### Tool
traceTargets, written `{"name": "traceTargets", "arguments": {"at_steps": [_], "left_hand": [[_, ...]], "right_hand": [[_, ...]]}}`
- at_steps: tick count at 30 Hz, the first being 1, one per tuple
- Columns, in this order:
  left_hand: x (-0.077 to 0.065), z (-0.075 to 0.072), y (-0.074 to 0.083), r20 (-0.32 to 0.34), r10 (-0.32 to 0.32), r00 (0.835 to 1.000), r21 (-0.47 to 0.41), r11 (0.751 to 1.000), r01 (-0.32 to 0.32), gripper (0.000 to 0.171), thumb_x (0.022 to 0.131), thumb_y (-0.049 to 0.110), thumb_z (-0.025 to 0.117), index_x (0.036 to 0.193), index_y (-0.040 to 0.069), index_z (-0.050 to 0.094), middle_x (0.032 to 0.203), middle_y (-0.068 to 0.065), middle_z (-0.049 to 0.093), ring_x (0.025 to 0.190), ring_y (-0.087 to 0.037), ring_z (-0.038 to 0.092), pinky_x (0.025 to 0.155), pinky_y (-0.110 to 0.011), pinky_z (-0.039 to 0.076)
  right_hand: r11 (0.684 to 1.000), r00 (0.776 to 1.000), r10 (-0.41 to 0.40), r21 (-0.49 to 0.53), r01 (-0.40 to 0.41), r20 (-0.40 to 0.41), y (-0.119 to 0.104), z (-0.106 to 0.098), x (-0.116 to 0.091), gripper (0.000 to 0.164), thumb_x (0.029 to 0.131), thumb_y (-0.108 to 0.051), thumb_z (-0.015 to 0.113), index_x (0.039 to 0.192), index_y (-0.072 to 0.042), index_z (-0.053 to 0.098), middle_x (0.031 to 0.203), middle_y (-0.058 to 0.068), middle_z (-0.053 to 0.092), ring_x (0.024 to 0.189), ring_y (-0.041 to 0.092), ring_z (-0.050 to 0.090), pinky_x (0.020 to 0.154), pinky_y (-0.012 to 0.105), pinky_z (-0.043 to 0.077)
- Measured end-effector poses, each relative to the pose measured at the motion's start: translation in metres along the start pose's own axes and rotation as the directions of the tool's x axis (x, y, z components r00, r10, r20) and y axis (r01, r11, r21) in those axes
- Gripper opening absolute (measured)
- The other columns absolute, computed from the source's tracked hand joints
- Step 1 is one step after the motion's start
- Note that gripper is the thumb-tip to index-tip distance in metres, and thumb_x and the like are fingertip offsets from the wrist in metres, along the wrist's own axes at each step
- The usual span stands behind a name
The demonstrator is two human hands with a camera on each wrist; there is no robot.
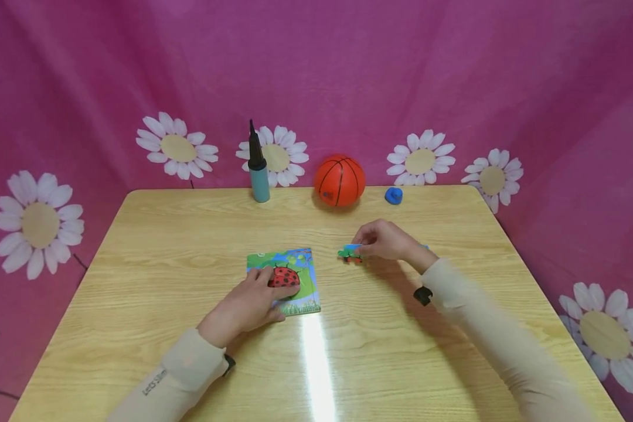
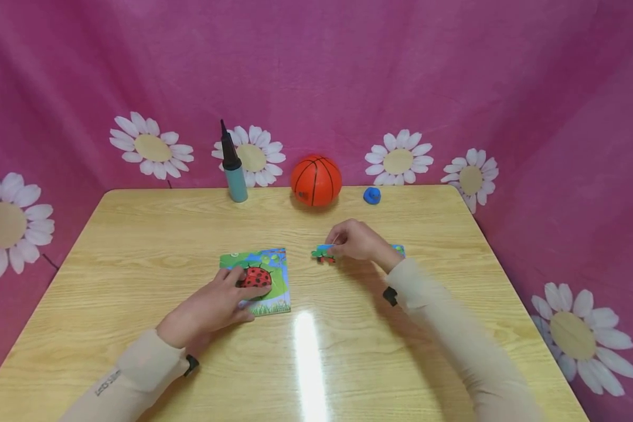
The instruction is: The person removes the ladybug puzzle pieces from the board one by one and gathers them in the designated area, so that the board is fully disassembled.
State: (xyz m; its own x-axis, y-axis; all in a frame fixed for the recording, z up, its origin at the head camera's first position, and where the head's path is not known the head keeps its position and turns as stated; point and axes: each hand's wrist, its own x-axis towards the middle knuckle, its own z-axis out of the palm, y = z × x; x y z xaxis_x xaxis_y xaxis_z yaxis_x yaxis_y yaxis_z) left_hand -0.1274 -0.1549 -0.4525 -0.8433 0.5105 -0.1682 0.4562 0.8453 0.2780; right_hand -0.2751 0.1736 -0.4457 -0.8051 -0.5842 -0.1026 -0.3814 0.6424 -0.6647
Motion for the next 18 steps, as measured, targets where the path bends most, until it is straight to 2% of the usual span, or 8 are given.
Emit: {"name": "traceTargets", "arguments": {"at_steps": [4, 8, 13, 18], "left_hand": [[0.0, 0.001, -0.001, -0.018, 0.018, 1.0, 0.012, 1.0, -0.017, 0.054, 0.094, 0.033, 0.079, 0.146, 0.03, 0.064, 0.14, -0.031, 0.051, 0.117, -0.047, 0.049, 0.096, -0.056, 0.056], [0.0, 0.0, 0.0, -0.004, 0.011, 1.0, 0.01, 1.0, -0.011, 0.055, 0.095, 0.034, 0.079, 0.147, 0.03, 0.063, 0.143, -0.032, 0.05, 0.12, -0.048, 0.049, 0.099, -0.056, 0.055], [0.0, -0.001, 0.001, 0.006, 0.006, 1.0, 0.002, 1.0, -0.006, 0.055, 0.094, 0.033, 0.08, 0.146, 0.029, 0.064, 0.142, -0.033, 0.05, 0.118, -0.048, 0.048, 0.099, -0.057, 0.054], [0.0, -0.002, 0.002, 0.012, 0.013, 1.0, 0.006, 1.0, -0.013, 0.055, 0.096, 0.033, 0.078, 0.148, 0.029, 0.062, 0.145, -0.034, 0.048, 0.119, -0.049, 0.048, 0.098, -0.056, 0.055]], "right_hand": [[0.994, 0.997, 0.069, -0.084, -0.071, -0.03, 0.029, -0.021, -0.018, 0.008, 0.09, -0.011, 0.083, 0.097, -0.008, 0.081, 0.086, 0.004, 0.078, 0.08, 0.013, 0.064, 0.075, 0.026, 0.053], [0.975, 0.988, 0.146, -0.162, -0.153, -0.05, 0.047, -0.033, -0.03, 0.008, 0.091, -0.015, 0.083, 0.097, -0.011, 0.082, 0.086, 0.003, 0.076, 0.077, 0.014, 0.062, 0.072, 0.029, 0.052], [0.968, 0.978, 0.206, -0.141, -0.209, -0.036, 0.056, -0.037, -0.034, 0.011, 0.093, -0.016, 0.081, 0.101, -0.008, 0.081, 0.083, 0.005, 0.075, 0.066, 0.015, 0.058, 0.063, 0.031, 0.05], [0.967, 0.977, 0.206, -0.141, -0.212, -0.052, 0.061, -0.034, -0.032, 0.01, 0.093, -0.015, 0.081, 0.101, -0.009, 0.082, 0.086, 0.002, 0.078, 0.071, 0.012, 0.056, 0.066, 0.028, 0.047]]}}
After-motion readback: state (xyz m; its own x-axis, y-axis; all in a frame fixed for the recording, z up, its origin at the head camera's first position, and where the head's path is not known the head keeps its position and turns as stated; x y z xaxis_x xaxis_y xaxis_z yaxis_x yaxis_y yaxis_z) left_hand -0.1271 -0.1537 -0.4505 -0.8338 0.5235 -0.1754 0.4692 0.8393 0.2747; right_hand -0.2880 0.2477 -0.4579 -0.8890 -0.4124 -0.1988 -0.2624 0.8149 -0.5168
